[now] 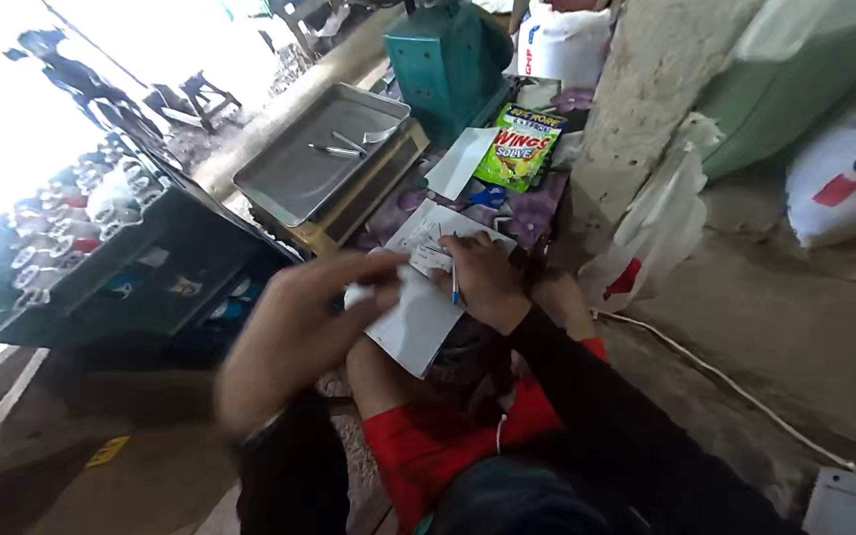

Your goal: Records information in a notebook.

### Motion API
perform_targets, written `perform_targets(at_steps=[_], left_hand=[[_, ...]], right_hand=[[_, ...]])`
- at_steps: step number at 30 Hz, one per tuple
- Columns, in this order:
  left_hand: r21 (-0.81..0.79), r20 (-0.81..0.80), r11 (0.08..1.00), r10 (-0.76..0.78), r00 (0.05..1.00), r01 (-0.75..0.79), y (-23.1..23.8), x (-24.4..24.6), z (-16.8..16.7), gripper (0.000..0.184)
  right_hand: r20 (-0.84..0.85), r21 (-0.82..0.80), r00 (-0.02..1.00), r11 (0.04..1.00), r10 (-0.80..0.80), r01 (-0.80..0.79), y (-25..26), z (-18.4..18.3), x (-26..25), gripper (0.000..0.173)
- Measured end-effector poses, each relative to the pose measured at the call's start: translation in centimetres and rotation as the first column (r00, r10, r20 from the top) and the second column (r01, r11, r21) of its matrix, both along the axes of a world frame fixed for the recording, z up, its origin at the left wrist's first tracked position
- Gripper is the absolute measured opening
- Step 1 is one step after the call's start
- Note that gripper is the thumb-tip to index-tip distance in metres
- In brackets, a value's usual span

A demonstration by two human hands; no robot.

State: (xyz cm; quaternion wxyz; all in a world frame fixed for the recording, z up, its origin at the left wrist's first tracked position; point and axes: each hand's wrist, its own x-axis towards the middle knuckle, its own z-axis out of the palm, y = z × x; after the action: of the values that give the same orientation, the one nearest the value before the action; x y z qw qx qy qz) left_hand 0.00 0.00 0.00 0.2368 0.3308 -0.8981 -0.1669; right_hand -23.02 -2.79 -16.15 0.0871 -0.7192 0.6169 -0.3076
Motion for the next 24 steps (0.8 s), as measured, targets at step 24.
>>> perform_targets(at_steps=[24], left_hand=[[0.184, -0.18, 0.98, 0.108, 0.978, -0.074, -12.1, -0.2, -17.0, 0.019]], right_hand=[[0.211, 0.014, 0.977, 0.999, 0.029, -0.033, -0.5, -2.9, 0.7, 0.052]])
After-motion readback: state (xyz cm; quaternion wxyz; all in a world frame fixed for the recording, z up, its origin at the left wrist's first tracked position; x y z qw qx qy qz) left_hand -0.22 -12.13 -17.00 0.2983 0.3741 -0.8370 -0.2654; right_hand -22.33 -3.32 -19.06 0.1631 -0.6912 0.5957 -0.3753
